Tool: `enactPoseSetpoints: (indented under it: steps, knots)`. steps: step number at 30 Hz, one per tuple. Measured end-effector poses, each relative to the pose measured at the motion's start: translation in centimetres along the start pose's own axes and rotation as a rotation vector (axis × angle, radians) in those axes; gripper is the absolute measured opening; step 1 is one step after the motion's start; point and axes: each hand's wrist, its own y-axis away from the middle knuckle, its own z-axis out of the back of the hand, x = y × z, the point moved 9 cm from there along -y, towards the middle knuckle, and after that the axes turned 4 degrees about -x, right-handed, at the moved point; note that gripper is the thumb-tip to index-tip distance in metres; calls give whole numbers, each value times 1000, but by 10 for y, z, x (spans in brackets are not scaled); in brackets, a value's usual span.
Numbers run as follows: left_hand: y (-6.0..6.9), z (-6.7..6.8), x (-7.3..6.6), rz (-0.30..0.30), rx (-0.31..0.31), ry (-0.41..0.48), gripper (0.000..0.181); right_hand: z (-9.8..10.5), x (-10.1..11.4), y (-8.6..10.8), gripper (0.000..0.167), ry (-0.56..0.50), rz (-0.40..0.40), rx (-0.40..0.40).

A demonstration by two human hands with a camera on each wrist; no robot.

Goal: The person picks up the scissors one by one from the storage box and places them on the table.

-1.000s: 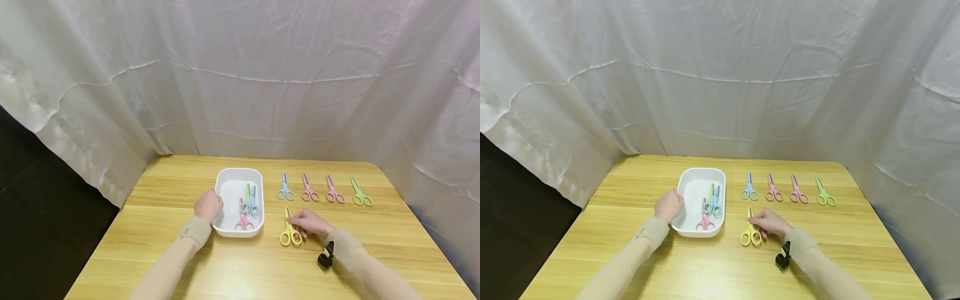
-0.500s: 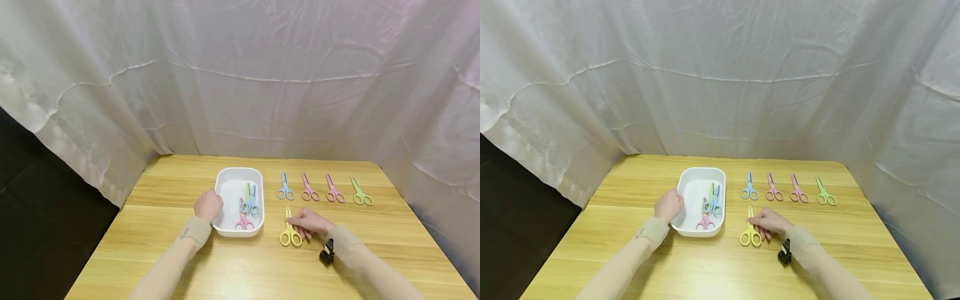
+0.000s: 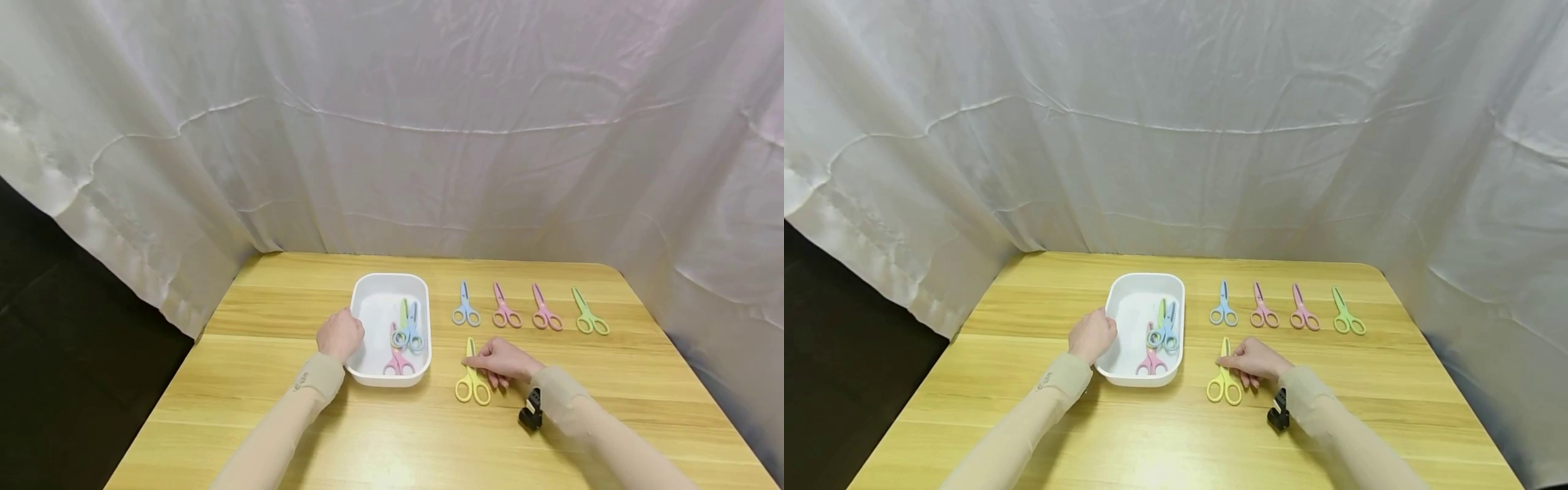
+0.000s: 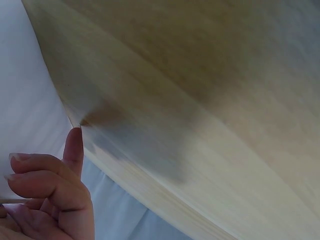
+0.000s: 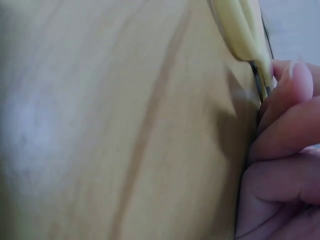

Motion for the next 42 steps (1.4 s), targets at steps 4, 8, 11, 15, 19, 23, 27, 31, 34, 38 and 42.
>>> enactPoseSetpoints:
  steps: [4,8,11,15,19,23,27,31,34,38,42]
  knots:
    - [0,1,1,0,0,3,38,0,2,-1,45,-7,8,4]
    - [0,1,1,-5,-4,4,38,-2,5,0,44,-18,29,17]
    - [0,0,2,-6,-4,4,38,-3,7,1,44,-28,48,29]
    - [-2,-1,3,-4,-6,5,38,-4,8,0,44,-38,54,51]
    - [-4,-2,5,1,-8,11,37,-5,8,-1,43,-35,52,67]
    - [-4,-3,5,4,-4,13,37,-5,8,-2,42,-31,48,70]
    - [-3,-2,3,0,-3,9,38,-4,6,-1,43,-29,40,69]
    - [-2,-1,2,-3,-7,3,39,-3,6,0,45,-29,31,71]
    - [-2,0,2,0,-10,1,39,-2,6,0,46,-29,26,71]
    - [-2,-1,1,1,-13,5,39,-1,5,1,46,-33,28,69]
    - [-3,-2,1,2,-10,2,39,0,2,0,47,-42,26,62]
